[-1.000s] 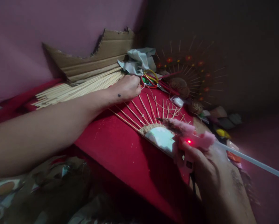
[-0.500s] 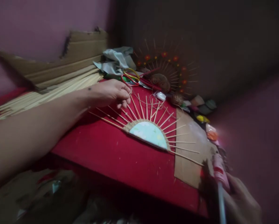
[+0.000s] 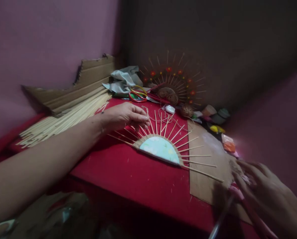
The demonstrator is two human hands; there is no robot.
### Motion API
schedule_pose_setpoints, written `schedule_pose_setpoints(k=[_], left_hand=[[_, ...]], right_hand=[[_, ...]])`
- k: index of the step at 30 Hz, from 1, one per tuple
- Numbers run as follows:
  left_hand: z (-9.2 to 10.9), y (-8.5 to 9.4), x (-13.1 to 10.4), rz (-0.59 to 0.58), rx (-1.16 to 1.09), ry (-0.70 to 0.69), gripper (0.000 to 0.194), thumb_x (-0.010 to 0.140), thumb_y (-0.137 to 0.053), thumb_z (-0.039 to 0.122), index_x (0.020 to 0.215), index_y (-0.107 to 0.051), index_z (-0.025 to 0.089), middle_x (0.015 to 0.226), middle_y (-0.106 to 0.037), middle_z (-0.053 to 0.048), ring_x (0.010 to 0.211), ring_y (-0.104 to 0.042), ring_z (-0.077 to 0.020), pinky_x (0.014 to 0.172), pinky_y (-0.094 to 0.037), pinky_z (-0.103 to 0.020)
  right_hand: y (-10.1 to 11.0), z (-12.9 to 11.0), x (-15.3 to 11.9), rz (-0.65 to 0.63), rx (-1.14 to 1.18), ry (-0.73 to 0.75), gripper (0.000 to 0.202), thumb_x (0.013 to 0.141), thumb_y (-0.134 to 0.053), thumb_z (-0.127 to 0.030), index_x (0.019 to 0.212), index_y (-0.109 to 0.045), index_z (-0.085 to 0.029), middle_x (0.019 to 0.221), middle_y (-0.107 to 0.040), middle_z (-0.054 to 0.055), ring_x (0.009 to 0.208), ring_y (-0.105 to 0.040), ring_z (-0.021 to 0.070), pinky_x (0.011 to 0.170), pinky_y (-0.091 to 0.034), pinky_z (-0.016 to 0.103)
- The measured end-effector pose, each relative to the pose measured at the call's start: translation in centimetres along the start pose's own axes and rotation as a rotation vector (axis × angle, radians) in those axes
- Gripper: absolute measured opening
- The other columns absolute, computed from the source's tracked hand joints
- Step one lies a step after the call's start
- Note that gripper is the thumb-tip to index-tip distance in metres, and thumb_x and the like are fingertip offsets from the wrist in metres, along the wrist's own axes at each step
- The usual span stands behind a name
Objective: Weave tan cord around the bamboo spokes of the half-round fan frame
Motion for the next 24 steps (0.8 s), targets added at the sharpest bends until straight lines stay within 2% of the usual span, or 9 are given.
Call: schedule_pose_setpoints(k=[2, 4, 5, 7, 10, 14, 18, 21, 24], left_hand=[[-0.2, 0.0, 0.0, 0.009, -0.035, 0.015, 0.010, 0.070, -0.066, 0.022, 0.073, -0.069, 0.013, 0.077, -0.067, -0.007, 0.060, -0.058, -0.0114, 0.058, -0.046, -0.022], [-0.3, -0.2, 0.0, 0.010, -0.071, 0.021, 0.009, 0.068, -0.066, 0.020, 0.073, -0.071, 0.014, 0.076, -0.066, -0.006, 0.061, -0.056, -0.0114, 0.058, -0.045, -0.022], [-0.4, -0.3, 0.0, 0.004, -0.092, 0.024, 0.009, 0.067, -0.066, 0.019, 0.073, -0.072, 0.014, 0.076, -0.065, -0.006, 0.061, -0.056, -0.0115, 0.058, -0.045, -0.022], [-0.6, -0.6, -0.1, -0.004, -0.137, 0.038, 0.009, 0.066, -0.065, 0.017, 0.071, -0.071, 0.014, 0.074, -0.064, -0.006, 0.061, -0.054, -0.0114, 0.058, -0.045, -0.022], [-1.2, -1.2, -0.2, -0.026, -0.203, 0.084, 0.006, 0.065, -0.063, 0.014, 0.062, -0.067, 0.012, 0.063, -0.060, -0.004, 0.055, -0.052, -0.0110, 0.055, -0.044, -0.023], [-2.3, -1.8, 0.0, -0.042, -0.316, 0.128, 0.010, 0.058, -0.059, 0.008, 0.048, -0.059, 0.010, 0.048, -0.051, -0.001, 0.046, -0.047, -0.0094, 0.049, -0.041, -0.023], [-2.8, -1.9, 0.3, -0.030, -0.362, 0.152, 0.009, 0.056, -0.058, 0.006, 0.048, -0.058, 0.010, 0.047, -0.051, -0.001, 0.045, -0.046, -0.0084, 0.047, -0.038, -0.022], [-1.7, -0.9, -0.1, 0.013, -0.213, 0.119, 0.011, 0.064, -0.060, 0.012, 0.053, -0.060, 0.010, 0.051, -0.054, -0.002, 0.045, -0.047, -0.0089, 0.047, -0.037, -0.023], [0.2, 1.5, -1.0, 0.174, 0.038, 0.046, 0.011, 0.072, -0.060, 0.019, 0.065, -0.065, 0.011, 0.056, -0.058, -0.003, 0.046, -0.048, -0.0090, 0.046, -0.036, -0.023]], right_hand=[[0.3, -5.0, 3.2, 0.034, 0.112, 0.116, 0.018, 0.081, -0.053, -0.029, 0.097, -0.061, -0.027, 0.097, -0.065, 0.010, 0.079, -0.065, 0.0223, 0.054, -0.050, 0.031], [-0.6, -10.6, 6.2, -0.029, 0.300, 0.277, 0.016, 0.084, -0.049, -0.021, 0.095, -0.061, -0.024, 0.097, -0.065, 0.007, 0.080, -0.064, 0.0170, 0.062, -0.051, 0.028], [-0.9, -13.1, 7.5, -0.017, 0.364, 0.343, 0.018, 0.085, -0.048, -0.018, 0.097, -0.061, -0.022, 0.096, -0.065, 0.007, 0.081, -0.063, 0.0158, 0.065, -0.051, 0.027], [-1.5, -17.1, 9.6, 0.041, 0.394, 0.469, 0.022, 0.084, -0.048, -0.013, 0.098, -0.063, -0.020, 0.091, -0.064, 0.006, 0.081, -0.061, 0.0146, 0.068, -0.049, 0.026], [-3.1, -20.7, 11.5, 0.070, 0.405, 0.626, 0.024, 0.085, -0.047, -0.014, 0.100, -0.065, -0.021, 0.085, -0.061, 0.006, 0.074, -0.057, 0.0142, 0.062, -0.046, 0.025], [-5.0, -22.4, 12.8, 0.070, 0.389, 0.736, 0.024, 0.087, -0.044, -0.017, 0.088, -0.067, -0.021, 0.084, -0.059, 0.007, 0.073, -0.054, 0.0155, 0.060, -0.043, 0.027], [-5.7, -23.1, 13.3, -0.009, 0.495, 0.767, 0.020, 0.087, -0.045, -0.016, 0.082, -0.063, -0.020, 0.092, -0.061, 0.008, 0.081, -0.056, 0.0166, 0.065, -0.045, 0.027], [-5.1, -22.6, 13.7, -0.028, 0.621, 0.729, 0.016, 0.086, -0.045, -0.013, 0.083, -0.060, -0.016, 0.091, -0.062, 0.009, 0.081, -0.059, 0.0150, 0.068, -0.047, 0.026], [-4.7, -20.4, 15.0, -0.047, 0.659, 0.572, 0.010, 0.082, -0.051, -0.012, 0.079, -0.060, -0.017, 0.072, -0.064, 0.002, 0.063, -0.057, 0.0106, 0.060, -0.045, 0.022]])
Point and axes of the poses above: each hand's wrist, its own x-axis towards the middle knuckle, its own y-axis out of the back of the hand, z = x × y, the point moved 8 cm from there along x, towards the middle knuckle
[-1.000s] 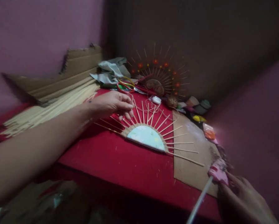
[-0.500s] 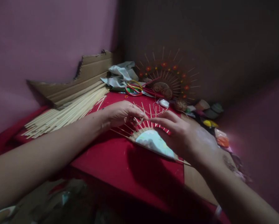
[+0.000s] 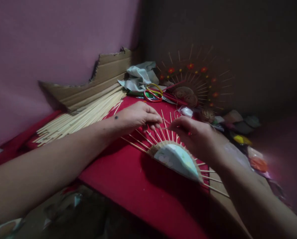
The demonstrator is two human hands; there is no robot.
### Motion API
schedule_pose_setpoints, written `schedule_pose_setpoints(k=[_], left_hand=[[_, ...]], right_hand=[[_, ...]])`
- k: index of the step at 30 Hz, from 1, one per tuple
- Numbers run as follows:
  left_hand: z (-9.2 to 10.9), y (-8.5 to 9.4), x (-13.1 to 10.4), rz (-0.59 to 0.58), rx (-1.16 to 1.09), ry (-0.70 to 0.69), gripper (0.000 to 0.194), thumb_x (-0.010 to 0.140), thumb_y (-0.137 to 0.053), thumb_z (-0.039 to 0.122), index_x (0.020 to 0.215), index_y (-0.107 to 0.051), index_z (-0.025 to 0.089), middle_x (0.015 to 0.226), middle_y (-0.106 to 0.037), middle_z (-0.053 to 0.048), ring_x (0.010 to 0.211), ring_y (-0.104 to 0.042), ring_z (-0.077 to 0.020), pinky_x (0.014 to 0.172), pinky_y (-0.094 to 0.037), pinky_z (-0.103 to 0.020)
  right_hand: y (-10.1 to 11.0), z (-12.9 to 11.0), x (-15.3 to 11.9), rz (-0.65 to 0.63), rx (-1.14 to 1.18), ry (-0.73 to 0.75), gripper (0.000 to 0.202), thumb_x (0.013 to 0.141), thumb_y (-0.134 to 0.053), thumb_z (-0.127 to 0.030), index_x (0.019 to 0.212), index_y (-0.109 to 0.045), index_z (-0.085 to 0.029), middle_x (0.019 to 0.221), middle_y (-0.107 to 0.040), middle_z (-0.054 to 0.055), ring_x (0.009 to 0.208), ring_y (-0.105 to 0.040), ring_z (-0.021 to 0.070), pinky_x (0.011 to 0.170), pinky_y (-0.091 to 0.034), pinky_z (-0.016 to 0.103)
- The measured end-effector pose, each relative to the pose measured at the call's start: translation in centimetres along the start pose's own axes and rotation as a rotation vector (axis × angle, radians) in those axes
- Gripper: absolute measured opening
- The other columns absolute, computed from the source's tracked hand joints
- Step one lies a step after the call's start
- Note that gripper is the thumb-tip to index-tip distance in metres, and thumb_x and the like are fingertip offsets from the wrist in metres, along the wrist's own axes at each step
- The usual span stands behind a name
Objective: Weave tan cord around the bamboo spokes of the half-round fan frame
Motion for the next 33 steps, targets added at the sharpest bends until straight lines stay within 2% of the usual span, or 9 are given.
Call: schedule_pose_setpoints(k=[3, 5, 9, 11, 14, 17, 25, 29, 33], left_hand=[[1.6, 2.5, -0.7, 0.158, 0.164, -0.095, 0.008, 0.072, -0.063, 0.019, 0.071, -0.067, 0.013, 0.058, -0.058, -0.003, 0.049, -0.048, -0.0085, 0.048, -0.034, -0.022], [2.1, 3.1, -0.9, 0.196, 0.246, -0.133, 0.006, 0.070, -0.063, 0.018, 0.073, -0.067, 0.013, 0.057, -0.057, -0.002, 0.050, -0.048, -0.0085, 0.049, -0.034, -0.021], [1.5, 2.7, -0.7, 0.189, 0.346, -0.092, 0.008, 0.070, -0.062, 0.019, 0.072, -0.068, 0.013, 0.055, -0.055, -0.001, 0.049, -0.046, -0.0084, 0.049, -0.031, -0.021], [1.1, 2.5, -0.4, 0.165, 0.357, -0.064, 0.011, 0.070, -0.061, 0.021, 0.072, -0.068, 0.013, 0.053, -0.053, 0.000, 0.047, -0.045, -0.0083, 0.050, -0.031, -0.022], [0.6, 2.7, 0.1, 0.143, 0.358, -0.052, 0.012, 0.069, -0.062, 0.021, 0.071, -0.067, 0.011, 0.052, -0.052, -0.001, 0.048, -0.046, -0.0087, 0.051, -0.031, -0.022], [0.1, 3.1, 0.6, 0.126, 0.377, -0.035, 0.012, 0.067, -0.063, 0.021, 0.071, -0.068, 0.010, 0.054, -0.051, 0.000, 0.052, -0.048, -0.0090, 0.054, -0.032, -0.022], [-0.8, 3.1, 1.1, 0.092, 0.418, 0.015, 0.016, 0.067, -0.063, 0.019, 0.076, -0.069, 0.009, 0.057, -0.051, 0.000, 0.054, -0.050, -0.0092, 0.054, -0.030, -0.020], [-1.1, 2.7, 1.1, 0.034, 0.412, 0.052, 0.011, 0.061, -0.066, 0.016, 0.070, -0.069, 0.010, 0.053, -0.053, 0.001, 0.049, -0.047, -0.0082, 0.049, -0.028, -0.019], [-1.6, 1.1, 0.7, -0.091, 0.383, 0.096, 0.003, 0.056, -0.066, 0.010, 0.057, -0.067, 0.013, 0.048, -0.053, 0.001, 0.045, -0.046, -0.0087, 0.045, -0.027, -0.019]], right_hand=[[2.5, 2.4, -0.1, 0.117, -0.076, -0.165, 0.008, 0.081, -0.055, -0.018, 0.080, -0.064, -0.019, 0.067, -0.064, -0.001, 0.057, -0.055, 0.0097, 0.056, -0.042, 0.022], [2.9, 3.4, -0.1, 0.151, -0.087, -0.227, 0.009, 0.080, -0.056, -0.019, 0.080, -0.065, -0.019, 0.067, -0.064, -0.001, 0.059, -0.056, 0.0103, 0.056, -0.041, 0.023], [-2.2, 3.0, 0.0, -0.216, 0.037, -0.163, 0.009, 0.079, -0.056, -0.016, 0.077, -0.065, -0.017, 0.065, -0.064, -0.001, 0.058, -0.055, 0.0088, 0.056, -0.040, 0.021], [-4.4, 2.7, -0.3, -0.339, 0.114, -0.152, 0.011, 0.080, -0.053, -0.013, 0.082, -0.064, -0.016, 0.066, -0.064, -0.001, 0.058, -0.055, 0.0080, 0.058, -0.040, 0.021], [-5.6, 2.7, -0.4, -0.377, 0.206, -0.179, 0.013, 0.080, -0.052, -0.013, 0.087, -0.062, -0.016, 0.062, -0.061, -0.003, 0.056, -0.052, 0.0070, 0.057, -0.039, 0.020], [-5.9, 2.5, -0.3, -0.434, 0.207, -0.171, 0.011, 0.079, -0.052, -0.011, 0.077, -0.062, -0.016, 0.057, -0.057, -0.005, 0.054, -0.050, 0.0065, 0.057, -0.037, 0.020], [-7.1, 1.0, 0.2, -0.499, 0.090, -0.025, 0.012, 0.077, -0.054, -0.007, 0.076, -0.064, -0.014, 0.075, -0.064, 0.002, 0.065, -0.054, 0.0093, 0.063, -0.039, 0.021], [-7.7, 1.2, 0.2, -0.526, 0.098, -0.005, 0.012, 0.078, -0.054, -0.009, 0.075, -0.064, -0.015, 0.074, -0.064, 0.002, 0.066, -0.054, 0.0097, 0.064, -0.039, 0.021], [-7.9, 1.3, 0.2, -0.551, 0.096, 0.015, 0.014, 0.079, -0.053, -0.009, 0.072, -0.064, -0.015, 0.072, -0.061, 0.001, 0.066, -0.052, 0.0099, 0.065, -0.038, 0.021]])
Point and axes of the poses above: each hand's wrist, its own x-axis towards the middle knuckle, its own y-axis out of the back of the hand, z = x × y, the point moved 8 cm from there along x, towards the middle knuckle
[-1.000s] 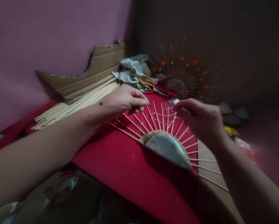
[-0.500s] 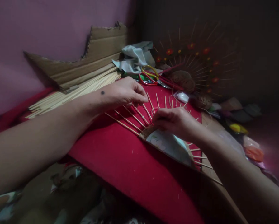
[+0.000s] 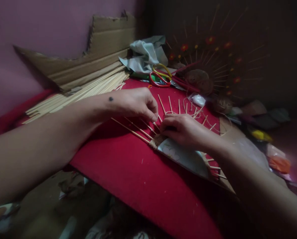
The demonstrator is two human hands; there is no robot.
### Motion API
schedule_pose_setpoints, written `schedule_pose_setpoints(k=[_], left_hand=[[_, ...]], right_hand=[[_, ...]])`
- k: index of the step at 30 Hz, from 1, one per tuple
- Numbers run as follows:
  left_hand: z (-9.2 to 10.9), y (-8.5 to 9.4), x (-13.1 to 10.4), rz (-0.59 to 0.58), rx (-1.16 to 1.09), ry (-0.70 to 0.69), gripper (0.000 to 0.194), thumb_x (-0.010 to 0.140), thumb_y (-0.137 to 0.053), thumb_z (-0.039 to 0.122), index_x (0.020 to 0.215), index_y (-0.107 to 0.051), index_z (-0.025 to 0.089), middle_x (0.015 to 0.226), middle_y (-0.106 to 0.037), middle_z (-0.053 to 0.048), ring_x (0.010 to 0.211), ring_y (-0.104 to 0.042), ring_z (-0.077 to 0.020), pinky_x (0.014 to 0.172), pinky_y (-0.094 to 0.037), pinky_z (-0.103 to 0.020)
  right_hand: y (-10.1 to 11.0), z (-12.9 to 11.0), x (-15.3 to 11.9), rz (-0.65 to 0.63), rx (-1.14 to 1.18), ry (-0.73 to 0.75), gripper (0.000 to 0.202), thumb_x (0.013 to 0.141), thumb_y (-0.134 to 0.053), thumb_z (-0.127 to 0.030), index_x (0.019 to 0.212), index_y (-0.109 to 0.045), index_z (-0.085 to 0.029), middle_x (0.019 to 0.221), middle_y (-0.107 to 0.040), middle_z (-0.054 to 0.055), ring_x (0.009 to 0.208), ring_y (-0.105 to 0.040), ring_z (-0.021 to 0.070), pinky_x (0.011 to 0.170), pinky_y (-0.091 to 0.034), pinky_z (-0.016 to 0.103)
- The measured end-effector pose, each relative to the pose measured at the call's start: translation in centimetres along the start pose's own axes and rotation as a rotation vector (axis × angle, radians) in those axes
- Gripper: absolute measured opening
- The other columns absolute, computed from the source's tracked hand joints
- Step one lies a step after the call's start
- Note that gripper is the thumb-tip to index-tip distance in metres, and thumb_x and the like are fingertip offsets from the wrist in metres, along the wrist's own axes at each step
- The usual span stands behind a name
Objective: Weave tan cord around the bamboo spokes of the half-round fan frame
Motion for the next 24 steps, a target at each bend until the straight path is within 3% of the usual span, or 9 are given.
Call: schedule_pose_setpoints(k=[11, 17, 24], left_hand=[[0.4, -3.1, -0.4, -0.151, 0.143, -0.027, 0.014, 0.054, -0.061, 0.002, 0.048, -0.063, 0.014, 0.043, -0.048, 0.002, 0.043, -0.039, -0.0088, 0.046, -0.020, -0.024], [0.9, -3.5, -0.6, -0.116, 0.268, -0.069, 0.015, 0.054, -0.058, 0.004, 0.046, -0.059, 0.017, 0.040, -0.042, 0.004, 0.044, -0.036, -0.0097, 0.048, -0.019, -0.025], [1.3, -3.7, -0.6, -0.101, 0.486, -0.104, 0.010, 0.058, -0.055, 0.009, 0.053, -0.059, 0.016, 0.042, -0.045, 0.003, 0.043, -0.036, -0.0092, 0.047, -0.021, -0.025]], right_hand=[[-0.2, 0.2, 0.2, -0.011, 0.007, -0.009, 0.016, 0.078, -0.053, -0.008, 0.075, -0.067, -0.016, 0.075, -0.063, 0.002, 0.068, -0.054, 0.0101, 0.065, -0.039, 0.021], [-0.3, 0.6, 0.2, 0.006, 0.060, -0.047, 0.014, 0.075, -0.057, -0.009, 0.077, -0.069, -0.015, 0.076, -0.066, 0.002, 0.069, -0.057, 0.0100, 0.066, -0.040, 0.021], [-0.4, 1.3, 0.5, 0.014, 0.092, -0.142, 0.016, 0.072, -0.057, -0.009, 0.076, -0.070, -0.016, 0.071, -0.067, 0.001, 0.062, -0.056, 0.0095, 0.060, -0.039, 0.022]])
Point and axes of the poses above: each hand's wrist, its own x-axis towards the middle knuckle, its own y-axis out of the back of the hand, z = x × y, the point moved 8 cm from there along x, towards the middle knuckle
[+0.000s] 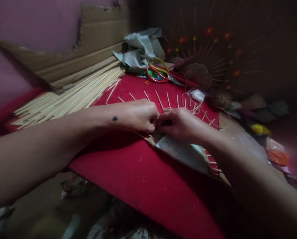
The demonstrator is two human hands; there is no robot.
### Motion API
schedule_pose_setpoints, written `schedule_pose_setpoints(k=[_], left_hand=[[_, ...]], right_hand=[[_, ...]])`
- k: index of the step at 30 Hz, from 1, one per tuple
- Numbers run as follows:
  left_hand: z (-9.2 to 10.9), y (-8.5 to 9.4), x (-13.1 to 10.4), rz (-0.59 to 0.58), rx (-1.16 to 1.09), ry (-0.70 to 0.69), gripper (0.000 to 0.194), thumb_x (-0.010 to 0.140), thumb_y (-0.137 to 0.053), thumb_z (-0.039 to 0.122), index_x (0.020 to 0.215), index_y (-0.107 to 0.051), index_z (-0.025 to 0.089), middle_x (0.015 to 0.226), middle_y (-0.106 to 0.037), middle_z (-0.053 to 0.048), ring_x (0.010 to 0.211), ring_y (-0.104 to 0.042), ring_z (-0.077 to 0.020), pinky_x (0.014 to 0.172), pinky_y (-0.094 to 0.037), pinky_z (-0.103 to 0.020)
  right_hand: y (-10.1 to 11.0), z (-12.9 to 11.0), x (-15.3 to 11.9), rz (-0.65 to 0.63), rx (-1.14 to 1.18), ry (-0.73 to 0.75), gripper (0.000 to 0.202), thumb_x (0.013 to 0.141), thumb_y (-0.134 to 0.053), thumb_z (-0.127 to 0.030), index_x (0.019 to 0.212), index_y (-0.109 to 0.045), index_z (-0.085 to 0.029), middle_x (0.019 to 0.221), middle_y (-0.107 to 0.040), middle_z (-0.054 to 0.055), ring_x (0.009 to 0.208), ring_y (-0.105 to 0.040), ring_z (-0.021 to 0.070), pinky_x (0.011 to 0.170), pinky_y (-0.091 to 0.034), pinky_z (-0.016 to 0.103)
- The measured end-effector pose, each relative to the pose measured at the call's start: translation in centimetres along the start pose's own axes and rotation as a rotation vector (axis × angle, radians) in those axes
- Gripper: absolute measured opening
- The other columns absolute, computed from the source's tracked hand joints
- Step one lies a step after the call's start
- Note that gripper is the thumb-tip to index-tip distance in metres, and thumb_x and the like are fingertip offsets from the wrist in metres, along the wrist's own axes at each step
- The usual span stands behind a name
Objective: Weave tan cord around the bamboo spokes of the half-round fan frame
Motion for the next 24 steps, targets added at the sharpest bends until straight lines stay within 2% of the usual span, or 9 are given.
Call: schedule_pose_setpoints(k=[5, 11, 18, 24], left_hand=[[0.14, -0.22, -0.03, -0.051, 0.154, -0.002, 0.013, 0.063, -0.051, 0.014, 0.065, -0.064, 0.014, 0.051, -0.055, 0.001, 0.047, -0.043, -0.0093, 0.047, -0.024, -0.023], [0.04, -0.34, 0.05, -0.052, 0.250, -0.002, 0.017, 0.067, -0.050, 0.018, 0.070, -0.066, 0.014, 0.057, -0.059, -0.002, 0.050, -0.047, -0.0103, 0.049, -0.027, -0.023], [0.33, -0.24, -0.02, -0.033, 0.274, -0.059, 0.017, 0.067, -0.051, 0.019, 0.072, -0.066, 0.016, 0.060, -0.060, -0.003, 0.052, -0.048, -0.0119, 0.050, -0.029, -0.024], [0.34, -0.24, 0.04, -0.029, 0.262, -0.042, 0.016, 0.065, -0.051, 0.018, 0.071, -0.065, 0.016, 0.060, -0.060, -0.002, 0.052, -0.048, -0.0120, 0.050, -0.029, -0.024]], right_hand=[[-0.20, 0.40, 0.37, -0.053, -0.008, -0.094, 0.014, 0.070, -0.057, -0.013, 0.075, -0.071, -0.016, 0.066, -0.067, 0.000, 0.058, -0.054, 0.0094, 0.054, -0.036, 0.022], [-0.10, 0.68, 0.61, -0.088, -0.044, -0.188, 0.014, 0.066, -0.059, -0.017, 0.074, -0.071, -0.016, 0.060, -0.064, -0.001, 0.054, -0.052, 0.0095, 0.049, -0.032, 0.022], [0.00, 0.82, 0.77, -0.133, -0.025, -0.273, 0.018, 0.064, -0.060, -0.015, 0.078, -0.071, -0.014, 0.062, -0.064, 0.000, 0.055, -0.052, 0.0100, 0.049, -0.033, 0.022], [-0.05, 0.87, 0.67, -0.139, -0.002, -0.319, 0.016, 0.064, -0.059, -0.015, 0.073, -0.072, -0.014, 0.057, -0.059, 0.000, 0.054, -0.049, 0.0095, 0.048, -0.032, 0.023]])
Point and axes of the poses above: each hand's wrist, its own x-axis towards the middle knuckle, its own y-axis out of the back of the hand, z = x × y, the point moved 8 cm from there along x, towards the middle knuckle
